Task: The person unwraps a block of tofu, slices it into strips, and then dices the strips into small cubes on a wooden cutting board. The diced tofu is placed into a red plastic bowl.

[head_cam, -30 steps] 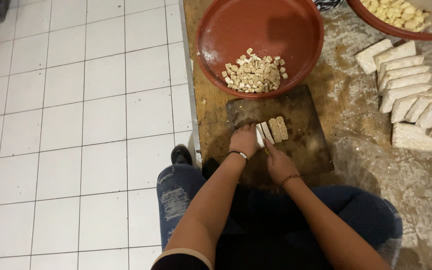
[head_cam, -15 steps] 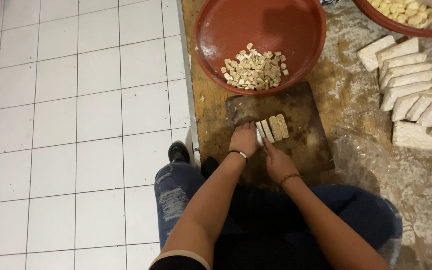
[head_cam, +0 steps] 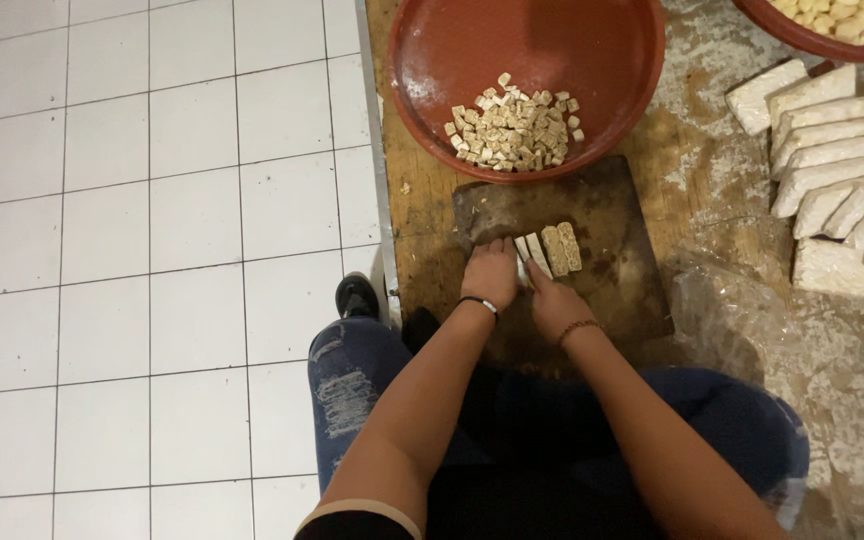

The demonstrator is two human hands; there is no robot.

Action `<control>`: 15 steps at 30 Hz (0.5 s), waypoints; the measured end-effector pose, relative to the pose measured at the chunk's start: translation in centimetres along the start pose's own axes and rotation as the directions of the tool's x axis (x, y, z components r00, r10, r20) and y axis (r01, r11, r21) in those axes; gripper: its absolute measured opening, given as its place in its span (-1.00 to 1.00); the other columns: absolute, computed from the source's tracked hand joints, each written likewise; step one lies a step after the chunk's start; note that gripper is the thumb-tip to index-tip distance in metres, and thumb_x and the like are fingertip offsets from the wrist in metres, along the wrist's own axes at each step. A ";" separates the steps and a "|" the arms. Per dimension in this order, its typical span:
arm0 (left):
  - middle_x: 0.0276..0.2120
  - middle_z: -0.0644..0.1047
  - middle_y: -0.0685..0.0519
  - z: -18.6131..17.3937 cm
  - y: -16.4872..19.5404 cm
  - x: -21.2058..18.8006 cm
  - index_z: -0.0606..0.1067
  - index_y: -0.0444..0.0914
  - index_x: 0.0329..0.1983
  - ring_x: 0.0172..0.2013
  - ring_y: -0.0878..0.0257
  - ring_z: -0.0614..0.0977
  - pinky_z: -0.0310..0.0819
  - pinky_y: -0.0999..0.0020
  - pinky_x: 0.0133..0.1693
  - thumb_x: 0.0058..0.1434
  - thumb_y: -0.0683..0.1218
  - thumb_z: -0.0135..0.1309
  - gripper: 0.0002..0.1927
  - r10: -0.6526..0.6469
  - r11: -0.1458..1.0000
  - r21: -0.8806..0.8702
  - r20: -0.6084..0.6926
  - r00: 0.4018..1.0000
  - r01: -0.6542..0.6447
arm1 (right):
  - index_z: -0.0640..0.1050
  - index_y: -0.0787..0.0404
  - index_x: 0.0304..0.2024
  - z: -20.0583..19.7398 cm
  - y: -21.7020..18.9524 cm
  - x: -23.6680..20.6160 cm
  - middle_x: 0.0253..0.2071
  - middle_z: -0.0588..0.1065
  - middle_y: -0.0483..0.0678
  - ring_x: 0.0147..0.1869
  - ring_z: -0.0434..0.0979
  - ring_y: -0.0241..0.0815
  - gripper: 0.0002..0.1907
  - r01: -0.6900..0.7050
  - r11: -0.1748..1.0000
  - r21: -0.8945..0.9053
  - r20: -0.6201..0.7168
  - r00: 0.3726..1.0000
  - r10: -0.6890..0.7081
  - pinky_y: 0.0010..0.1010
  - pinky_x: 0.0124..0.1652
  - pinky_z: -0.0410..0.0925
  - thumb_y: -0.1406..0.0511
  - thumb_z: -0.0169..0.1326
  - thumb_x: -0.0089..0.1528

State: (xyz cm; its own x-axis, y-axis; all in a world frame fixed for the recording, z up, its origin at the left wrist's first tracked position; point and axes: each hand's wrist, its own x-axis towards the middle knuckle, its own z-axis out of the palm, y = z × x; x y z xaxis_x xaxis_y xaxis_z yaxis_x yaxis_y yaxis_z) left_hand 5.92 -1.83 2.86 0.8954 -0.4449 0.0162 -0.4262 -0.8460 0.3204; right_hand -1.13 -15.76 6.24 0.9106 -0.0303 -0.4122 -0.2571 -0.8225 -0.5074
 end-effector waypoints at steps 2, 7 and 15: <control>-0.09 0.57 -0.15 0.3 -0.2 0.0 0.46 -0.36 0.09 -0.02 -0.04 0.60 0.43 0.14 0.07 0.13 -0.07 0.20 -0.52 0.016 1.000 -0.002 0.004 1.000 -0.016 | 0.24 -0.17 0.46 -0.1 -0.4 0.4 -0.08 0.56 0.33 0.00 0.56 0.35 -0.39 -0.039 0.999 -0.007 0.030 0.999 0.039 0.09 0.03 0.39 0.26 -0.20 0.33; -0.10 0.56 -0.17 0.5 -0.1 0.1 0.44 -0.39 0.10 -0.03 -0.07 0.59 0.41 0.09 0.06 -0.01 -0.05 0.24 -0.40 -0.014 1.000 -0.025 -0.009 1.000 0.014 | 0.21 -0.15 0.47 -0.6 -0.7 0.1 -0.08 0.55 0.34 -0.01 0.57 0.35 -0.37 -0.035 0.999 -0.013 0.028 0.999 0.036 0.09 0.02 0.40 0.27 -0.20 0.32; -0.02 0.53 -0.17 -1.0 0.4 0.2 0.40 -0.35 0.12 0.03 -0.10 0.55 0.40 0.11 0.11 -0.02 0.01 0.30 -0.34 -0.087 0.994 -0.043 0.178 0.980 0.096 | 0.24 -0.20 0.47 -0.3 -0.1 -1.1 -0.07 0.55 0.33 -0.02 0.57 0.35 -0.38 -0.079 0.994 -0.073 0.074 0.994 0.084 0.11 0.03 0.38 0.27 -0.22 0.32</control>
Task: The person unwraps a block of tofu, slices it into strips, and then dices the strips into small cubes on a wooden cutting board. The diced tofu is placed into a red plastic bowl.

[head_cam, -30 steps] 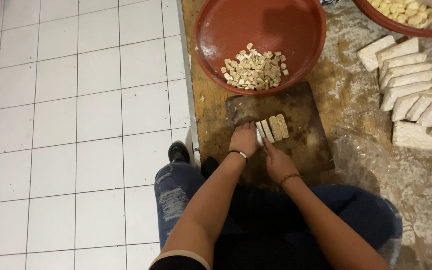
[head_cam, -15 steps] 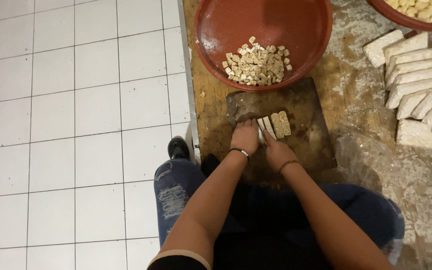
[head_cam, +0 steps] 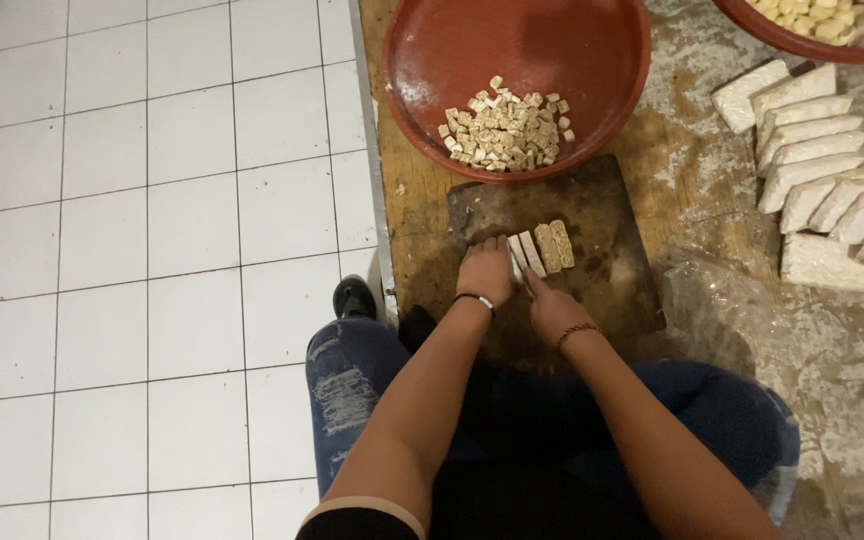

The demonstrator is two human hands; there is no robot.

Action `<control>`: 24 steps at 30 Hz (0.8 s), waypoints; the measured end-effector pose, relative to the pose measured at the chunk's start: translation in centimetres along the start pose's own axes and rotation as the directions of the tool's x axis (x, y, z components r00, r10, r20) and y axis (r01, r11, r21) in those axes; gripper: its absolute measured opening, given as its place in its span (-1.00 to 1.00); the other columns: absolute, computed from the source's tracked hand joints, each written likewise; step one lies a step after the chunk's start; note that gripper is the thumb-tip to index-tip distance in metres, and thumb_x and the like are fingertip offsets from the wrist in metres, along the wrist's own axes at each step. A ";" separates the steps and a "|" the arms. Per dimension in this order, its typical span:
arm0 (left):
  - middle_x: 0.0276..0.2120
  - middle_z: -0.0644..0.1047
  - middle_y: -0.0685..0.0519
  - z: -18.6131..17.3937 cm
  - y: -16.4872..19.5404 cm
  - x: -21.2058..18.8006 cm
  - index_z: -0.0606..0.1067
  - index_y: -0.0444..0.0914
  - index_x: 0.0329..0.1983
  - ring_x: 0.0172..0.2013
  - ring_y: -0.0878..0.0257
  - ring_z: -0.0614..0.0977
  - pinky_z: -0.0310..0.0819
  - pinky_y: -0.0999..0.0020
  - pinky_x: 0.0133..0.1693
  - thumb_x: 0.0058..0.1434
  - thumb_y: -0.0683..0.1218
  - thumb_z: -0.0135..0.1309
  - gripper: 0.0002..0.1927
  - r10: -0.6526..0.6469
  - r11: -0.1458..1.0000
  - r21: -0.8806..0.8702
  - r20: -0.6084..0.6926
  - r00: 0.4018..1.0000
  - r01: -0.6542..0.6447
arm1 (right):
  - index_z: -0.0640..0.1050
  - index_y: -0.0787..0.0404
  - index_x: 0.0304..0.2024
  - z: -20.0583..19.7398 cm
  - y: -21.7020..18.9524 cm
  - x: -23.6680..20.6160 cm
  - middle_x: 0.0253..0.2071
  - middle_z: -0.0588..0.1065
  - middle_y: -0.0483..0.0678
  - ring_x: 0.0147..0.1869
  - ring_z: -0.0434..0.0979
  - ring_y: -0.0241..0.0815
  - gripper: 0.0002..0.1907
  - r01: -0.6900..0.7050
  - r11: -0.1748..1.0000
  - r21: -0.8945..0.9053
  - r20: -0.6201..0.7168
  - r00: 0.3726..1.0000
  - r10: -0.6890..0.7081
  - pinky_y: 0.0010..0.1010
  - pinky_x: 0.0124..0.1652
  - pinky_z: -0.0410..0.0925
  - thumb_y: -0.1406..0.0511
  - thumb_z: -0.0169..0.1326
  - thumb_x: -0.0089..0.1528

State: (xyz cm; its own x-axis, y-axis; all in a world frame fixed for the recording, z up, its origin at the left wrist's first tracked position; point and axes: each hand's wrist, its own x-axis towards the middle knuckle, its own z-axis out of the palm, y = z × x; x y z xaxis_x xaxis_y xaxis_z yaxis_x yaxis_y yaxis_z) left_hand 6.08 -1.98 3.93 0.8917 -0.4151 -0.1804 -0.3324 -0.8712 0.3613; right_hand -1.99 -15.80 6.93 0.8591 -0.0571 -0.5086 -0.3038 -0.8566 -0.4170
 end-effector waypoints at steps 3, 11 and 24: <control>-0.02 0.54 -0.18 0.1 0.0 0.1 0.39 -0.34 0.17 0.03 -0.10 0.56 0.41 0.14 0.10 0.02 0.00 0.28 -0.33 0.021 0.999 0.032 -0.045 0.999 -0.019 | 0.23 -0.17 0.46 0.5 0.5 -0.2 -0.08 0.56 0.32 -0.03 0.57 0.34 -0.37 0.016 0.999 0.028 -0.005 1.000 -0.016 0.10 0.02 0.40 0.28 -0.22 0.31; -0.01 0.53 -0.18 -0.2 0.0 0.5 0.38 -0.34 0.19 0.02 -0.12 0.56 0.40 0.13 0.09 0.05 0.03 0.27 -0.32 -0.002 1.000 0.025 -0.003 1.000 0.002 | 0.14 -0.14 0.51 0.6 0.6 -0.8 -0.18 0.57 0.36 -0.13 0.59 0.37 -0.31 0.031 0.999 -0.035 -0.001 1.000 -0.031 0.12 -0.04 0.41 0.29 -0.19 0.30; 0.00 0.50 -0.21 -0.8 -0.2 0.9 0.32 -0.36 0.22 0.00 -0.13 0.55 0.40 0.09 0.06 -0.01 0.04 0.33 -0.22 0.013 0.997 0.079 0.049 0.999 -0.016 | 0.17 -0.15 0.49 1.6 1.5 -2.4 -0.04 0.55 0.34 0.00 0.57 0.34 -0.34 0.027 0.999 0.029 -0.016 1.000 -0.026 0.09 0.05 0.39 0.29 -0.18 0.31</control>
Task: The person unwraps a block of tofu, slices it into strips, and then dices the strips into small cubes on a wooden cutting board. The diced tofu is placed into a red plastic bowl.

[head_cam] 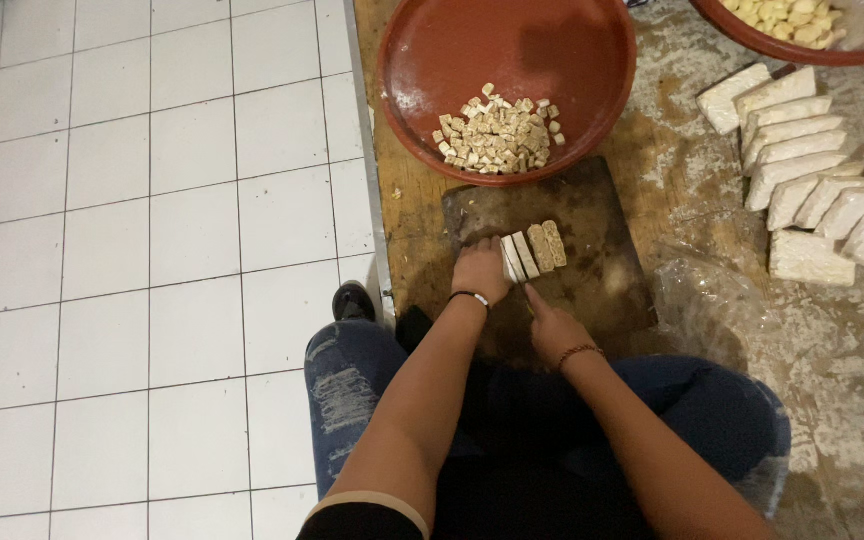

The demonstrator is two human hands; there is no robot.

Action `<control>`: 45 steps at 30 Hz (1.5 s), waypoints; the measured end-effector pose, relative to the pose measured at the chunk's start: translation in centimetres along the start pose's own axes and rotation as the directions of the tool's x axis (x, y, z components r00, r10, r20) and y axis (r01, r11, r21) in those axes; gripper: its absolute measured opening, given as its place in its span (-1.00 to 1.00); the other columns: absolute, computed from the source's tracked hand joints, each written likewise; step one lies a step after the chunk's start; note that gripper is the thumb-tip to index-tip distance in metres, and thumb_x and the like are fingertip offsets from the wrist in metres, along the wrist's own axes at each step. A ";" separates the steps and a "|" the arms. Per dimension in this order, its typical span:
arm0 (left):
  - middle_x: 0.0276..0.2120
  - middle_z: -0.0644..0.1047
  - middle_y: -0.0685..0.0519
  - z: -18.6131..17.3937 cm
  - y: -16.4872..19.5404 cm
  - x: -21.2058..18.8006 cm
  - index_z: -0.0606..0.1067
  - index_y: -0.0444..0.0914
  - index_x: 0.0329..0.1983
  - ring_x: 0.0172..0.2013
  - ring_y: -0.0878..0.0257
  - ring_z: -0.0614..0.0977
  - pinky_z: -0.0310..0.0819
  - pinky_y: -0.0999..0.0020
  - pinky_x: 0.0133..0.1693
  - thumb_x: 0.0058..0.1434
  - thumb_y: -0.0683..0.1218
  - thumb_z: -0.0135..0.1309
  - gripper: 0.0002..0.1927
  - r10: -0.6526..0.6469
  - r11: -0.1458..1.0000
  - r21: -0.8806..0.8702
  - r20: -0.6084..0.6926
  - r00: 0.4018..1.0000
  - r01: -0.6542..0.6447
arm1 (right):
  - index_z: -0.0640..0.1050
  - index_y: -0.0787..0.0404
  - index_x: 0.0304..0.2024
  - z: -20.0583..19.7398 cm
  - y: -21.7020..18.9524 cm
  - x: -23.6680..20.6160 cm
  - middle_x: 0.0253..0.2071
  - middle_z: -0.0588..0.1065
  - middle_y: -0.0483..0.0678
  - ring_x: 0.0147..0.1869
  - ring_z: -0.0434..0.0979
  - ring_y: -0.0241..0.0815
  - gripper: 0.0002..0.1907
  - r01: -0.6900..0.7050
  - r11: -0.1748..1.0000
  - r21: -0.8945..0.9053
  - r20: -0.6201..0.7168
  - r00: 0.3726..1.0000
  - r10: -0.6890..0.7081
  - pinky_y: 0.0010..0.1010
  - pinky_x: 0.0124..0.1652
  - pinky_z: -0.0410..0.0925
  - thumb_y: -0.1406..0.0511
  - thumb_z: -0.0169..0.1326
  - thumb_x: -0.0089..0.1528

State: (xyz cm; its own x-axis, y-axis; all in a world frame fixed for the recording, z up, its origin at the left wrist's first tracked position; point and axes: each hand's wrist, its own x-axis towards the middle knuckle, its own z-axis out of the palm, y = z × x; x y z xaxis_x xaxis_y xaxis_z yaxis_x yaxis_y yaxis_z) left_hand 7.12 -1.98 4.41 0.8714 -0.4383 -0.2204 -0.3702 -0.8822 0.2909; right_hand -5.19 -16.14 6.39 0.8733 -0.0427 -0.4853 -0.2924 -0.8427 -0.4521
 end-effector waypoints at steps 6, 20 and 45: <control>0.04 0.51 -0.18 -0.1 0.0 -0.3 0.34 -0.32 0.22 0.05 -0.12 0.55 0.41 0.11 0.12 0.02 0.07 0.32 -0.25 -0.022 0.999 -0.042 0.006 1.000 0.022 | 0.12 -0.23 0.51 0.4 0.7 -0.9 -0.03 0.54 0.32 0.02 0.56 0.36 -0.33 -0.061 0.998 -0.012 0.055 0.997 0.062 0.10 0.09 0.37 0.27 -0.22 0.33; 0.13 0.47 -0.19 -2.2 0.6 -1.1 0.27 -0.16 0.38 0.12 -0.14 0.54 0.46 0.06 0.09 0.06 0.03 0.34 -0.17 -0.044 0.991 -0.118 0.095 0.994 0.055 | 0.22 -0.29 0.48 -1.0 2.1 -5.1 -0.40 0.59 0.26 -0.43 0.61 0.11 -0.36 -0.287 0.882 0.372 0.173 0.956 0.238 -0.11 -0.32 0.55 0.28 -0.21 0.34; 0.31 0.37 -0.13 -0.2 -2.5 -2.8 0.31 -0.22 0.37 0.25 -0.13 0.41 0.32 -0.01 0.19 -0.15 0.19 0.44 0.03 -0.014 0.977 -0.214 -0.090 0.996 -0.006 | 0.23 -0.09 0.46 -1.4 0.5 -1.9 0.10 0.51 0.28 0.11 0.54 0.30 -0.34 0.203 0.950 0.237 -0.195 0.968 -0.159 -0.03 0.09 0.38 0.30 -0.13 0.28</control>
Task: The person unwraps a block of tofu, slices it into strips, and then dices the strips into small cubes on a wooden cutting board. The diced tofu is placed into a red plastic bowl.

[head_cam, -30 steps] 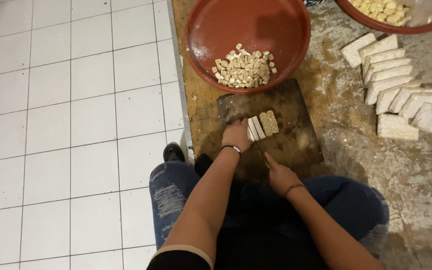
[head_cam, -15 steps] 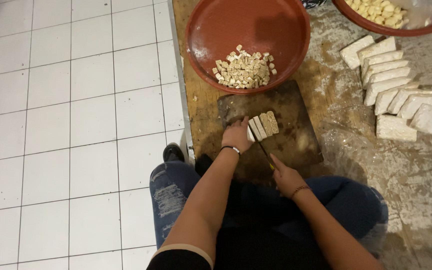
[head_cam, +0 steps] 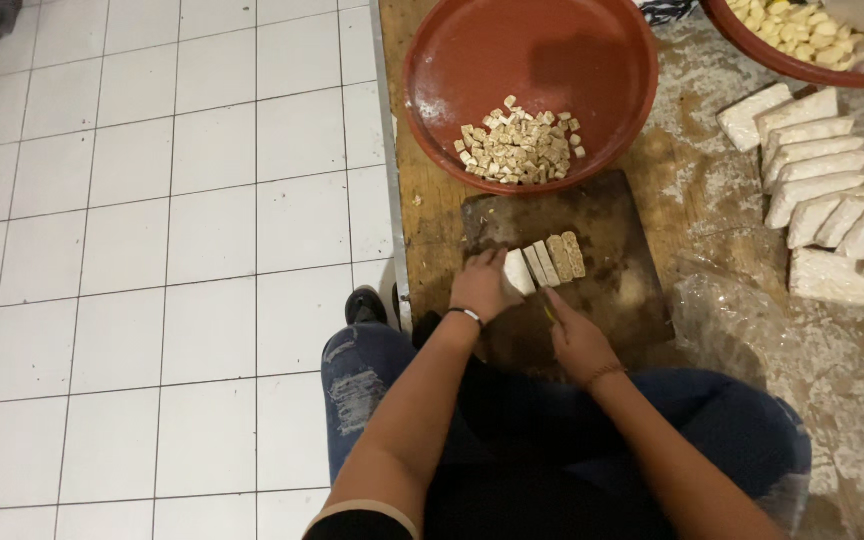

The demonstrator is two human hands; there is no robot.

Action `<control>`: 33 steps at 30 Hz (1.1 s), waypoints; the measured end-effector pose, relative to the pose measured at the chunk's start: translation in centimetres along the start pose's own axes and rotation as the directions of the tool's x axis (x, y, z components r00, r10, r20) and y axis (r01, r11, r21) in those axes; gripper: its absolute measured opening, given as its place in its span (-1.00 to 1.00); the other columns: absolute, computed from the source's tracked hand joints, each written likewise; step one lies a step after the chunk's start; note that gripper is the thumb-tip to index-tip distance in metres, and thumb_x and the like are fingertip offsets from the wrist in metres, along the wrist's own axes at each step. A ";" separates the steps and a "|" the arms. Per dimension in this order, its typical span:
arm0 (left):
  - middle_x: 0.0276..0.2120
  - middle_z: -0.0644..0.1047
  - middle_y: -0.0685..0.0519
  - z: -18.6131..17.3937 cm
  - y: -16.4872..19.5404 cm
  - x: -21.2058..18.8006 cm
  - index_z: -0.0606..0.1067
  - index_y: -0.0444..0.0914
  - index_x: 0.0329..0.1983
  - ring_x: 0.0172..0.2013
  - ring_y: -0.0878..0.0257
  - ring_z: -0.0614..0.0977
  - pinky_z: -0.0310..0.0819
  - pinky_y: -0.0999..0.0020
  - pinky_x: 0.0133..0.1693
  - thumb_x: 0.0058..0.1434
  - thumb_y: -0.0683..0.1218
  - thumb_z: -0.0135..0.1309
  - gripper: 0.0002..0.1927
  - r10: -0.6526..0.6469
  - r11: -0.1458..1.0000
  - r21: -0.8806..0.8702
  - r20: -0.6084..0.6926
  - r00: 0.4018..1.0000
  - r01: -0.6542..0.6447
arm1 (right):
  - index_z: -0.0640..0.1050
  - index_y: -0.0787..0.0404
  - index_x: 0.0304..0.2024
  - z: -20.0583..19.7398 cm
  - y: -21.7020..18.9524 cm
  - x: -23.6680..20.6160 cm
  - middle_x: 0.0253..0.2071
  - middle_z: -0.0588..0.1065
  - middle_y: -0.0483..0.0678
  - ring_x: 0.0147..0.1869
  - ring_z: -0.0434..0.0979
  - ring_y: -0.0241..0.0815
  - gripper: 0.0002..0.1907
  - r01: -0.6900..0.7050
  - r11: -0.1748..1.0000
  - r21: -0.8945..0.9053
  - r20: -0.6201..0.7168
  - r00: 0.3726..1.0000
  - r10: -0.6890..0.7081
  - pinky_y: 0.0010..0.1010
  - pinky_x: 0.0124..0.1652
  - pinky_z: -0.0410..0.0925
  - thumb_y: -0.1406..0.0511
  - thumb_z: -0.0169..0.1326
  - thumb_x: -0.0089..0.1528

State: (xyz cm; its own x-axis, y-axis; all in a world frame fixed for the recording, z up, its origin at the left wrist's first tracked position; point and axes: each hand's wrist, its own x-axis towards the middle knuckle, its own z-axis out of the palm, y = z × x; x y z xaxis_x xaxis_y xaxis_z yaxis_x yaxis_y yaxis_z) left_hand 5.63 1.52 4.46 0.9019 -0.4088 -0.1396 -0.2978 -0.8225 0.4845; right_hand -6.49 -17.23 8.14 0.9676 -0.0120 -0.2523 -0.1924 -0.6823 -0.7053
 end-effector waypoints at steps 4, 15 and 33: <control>0.19 0.44 -0.12 0.9 1.0 0.5 0.32 -0.27 0.33 0.15 -0.10 0.48 0.39 -0.01 0.09 -0.10 0.17 0.38 -0.05 0.001 0.997 0.078 -0.033 0.999 0.002 | 0.28 -0.05 0.42 1.6 -0.3 1.9 0.11 0.51 0.27 0.07 0.53 0.32 -0.37 0.116 0.991 -0.066 -0.069 0.990 -0.121 0.01 0.04 0.38 0.33 -0.12 0.26; 0.07 0.48 -0.19 2.5 0.1 1.5 0.31 -0.37 0.35 0.01 -0.09 0.54 0.50 0.13 -0.03 0.05 0.08 0.30 -0.15 0.076 0.972 0.222 0.018 0.997 -0.079 | 0.25 -0.04 0.45 3.0 0.1 2.7 -0.13 0.54 0.32 -0.07 0.55 0.33 -0.36 0.037 0.991 -0.131 -0.034 0.999 -0.042 0.05 -0.04 0.40 0.34 -0.12 0.28; 0.00 0.54 -0.09 3.4 0.1 0.8 0.45 -0.31 0.20 0.05 -0.03 0.55 0.49 0.13 0.04 0.27 -0.05 0.09 -0.55 0.031 0.992 0.123 -0.076 0.997 -0.021 | 0.22 -0.18 0.45 2.3 -2.2 5.3 -0.02 0.53 0.33 0.03 0.54 0.37 -0.35 -0.184 0.953 -0.242 0.155 0.962 0.225 0.10 0.05 0.38 0.30 -0.19 0.29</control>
State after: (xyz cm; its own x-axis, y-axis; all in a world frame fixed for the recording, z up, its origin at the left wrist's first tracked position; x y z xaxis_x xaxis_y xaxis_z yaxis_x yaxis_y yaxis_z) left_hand 5.22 -0.23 1.46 0.9135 -0.4026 -0.0581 -0.3533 -0.8560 0.3774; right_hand -1.33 -14.16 6.84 0.8619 -0.0519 -0.5044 -0.3218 -0.8247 -0.4651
